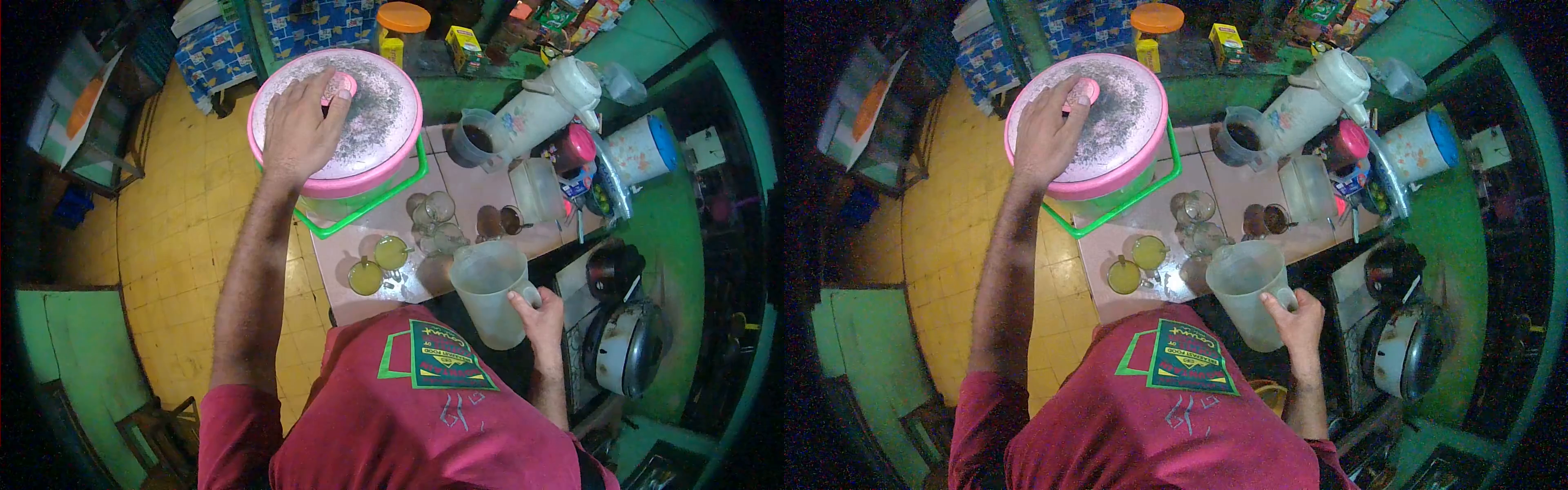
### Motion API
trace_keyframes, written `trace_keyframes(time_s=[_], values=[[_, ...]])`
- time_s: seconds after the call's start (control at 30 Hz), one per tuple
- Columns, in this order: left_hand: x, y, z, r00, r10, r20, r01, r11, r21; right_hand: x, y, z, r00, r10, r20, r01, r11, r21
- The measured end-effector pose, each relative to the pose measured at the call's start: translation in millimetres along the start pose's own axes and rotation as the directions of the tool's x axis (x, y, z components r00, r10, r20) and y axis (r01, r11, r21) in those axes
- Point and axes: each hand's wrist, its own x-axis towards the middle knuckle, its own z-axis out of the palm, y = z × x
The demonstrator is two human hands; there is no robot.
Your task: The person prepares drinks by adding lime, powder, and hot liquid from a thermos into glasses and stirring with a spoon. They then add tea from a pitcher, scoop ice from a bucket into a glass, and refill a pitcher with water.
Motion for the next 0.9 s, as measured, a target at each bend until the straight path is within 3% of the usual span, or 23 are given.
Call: trace_keyframes(time_s=[0.9], values=[[-1, 2, -1, 1.0, -0.02, 0.022, 0.02, 1.0, 0.022, -4, -13, -14, 1.0, 0.019, 0.008, -0.019, 1.0, -0.024]])
